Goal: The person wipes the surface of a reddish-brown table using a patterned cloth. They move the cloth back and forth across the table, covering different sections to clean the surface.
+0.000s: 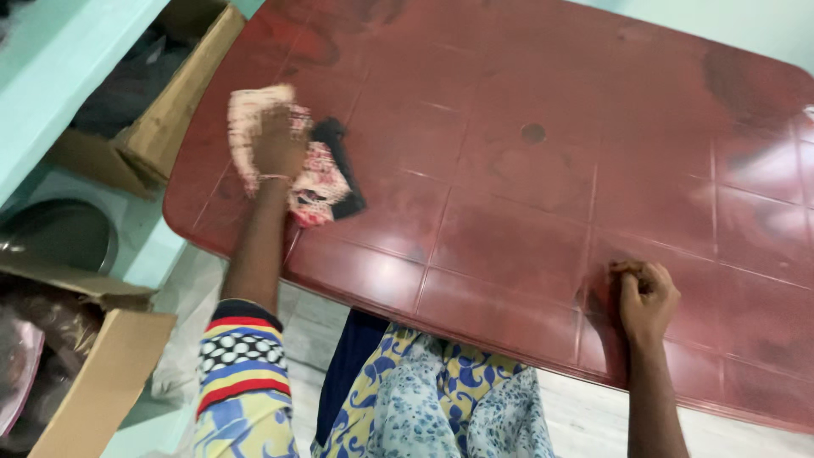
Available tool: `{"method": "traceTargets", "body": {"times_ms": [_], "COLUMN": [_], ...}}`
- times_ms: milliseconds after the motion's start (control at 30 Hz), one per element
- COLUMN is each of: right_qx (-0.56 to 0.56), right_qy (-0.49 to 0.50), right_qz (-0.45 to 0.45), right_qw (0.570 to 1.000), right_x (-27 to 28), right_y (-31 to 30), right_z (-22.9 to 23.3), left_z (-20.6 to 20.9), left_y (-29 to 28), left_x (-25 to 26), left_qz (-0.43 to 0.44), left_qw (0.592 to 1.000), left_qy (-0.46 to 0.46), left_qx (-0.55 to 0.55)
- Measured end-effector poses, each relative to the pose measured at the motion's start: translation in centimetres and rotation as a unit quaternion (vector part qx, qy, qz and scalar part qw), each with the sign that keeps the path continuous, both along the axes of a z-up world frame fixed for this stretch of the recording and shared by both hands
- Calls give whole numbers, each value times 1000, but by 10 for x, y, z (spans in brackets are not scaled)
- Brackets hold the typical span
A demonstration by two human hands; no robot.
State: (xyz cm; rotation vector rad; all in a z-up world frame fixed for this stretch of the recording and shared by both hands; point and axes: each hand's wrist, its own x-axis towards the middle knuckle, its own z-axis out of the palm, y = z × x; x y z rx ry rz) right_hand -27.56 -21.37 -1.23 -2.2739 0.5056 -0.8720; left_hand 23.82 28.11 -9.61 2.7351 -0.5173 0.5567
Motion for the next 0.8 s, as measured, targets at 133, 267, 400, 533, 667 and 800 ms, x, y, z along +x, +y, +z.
{"method": "traceTargets", "body": {"times_ms": [133, 267, 400, 533, 667, 800], "right_qx": [-35, -50, -55, -112, -132, -16], "right_qy": [12, 10, 52, 105, 84, 66], "right_qz": [17, 35, 2, -38, -50, -68], "right_qw": [999, 998, 997, 987, 986, 995], "right_x": [2, 4, 12, 14, 4, -10], "right_y": [-9, 0, 17, 29, 21, 14], "right_z": [-5, -4, 9, 13, 5, -5], "left_z": [55, 74, 62, 41, 55, 66], "left_y": [90, 76, -22, -164, -254, -249], "left_x": [-26, -51, -69, -197, -351, -400], "left_qz": [135, 151, 62, -185, -426, -499], "left_qw": [987, 984, 997, 982, 904, 866], "left_qy": [90, 85, 27, 29, 24, 6], "left_qx": [-14, -33, -32, -3, 34, 27]}}
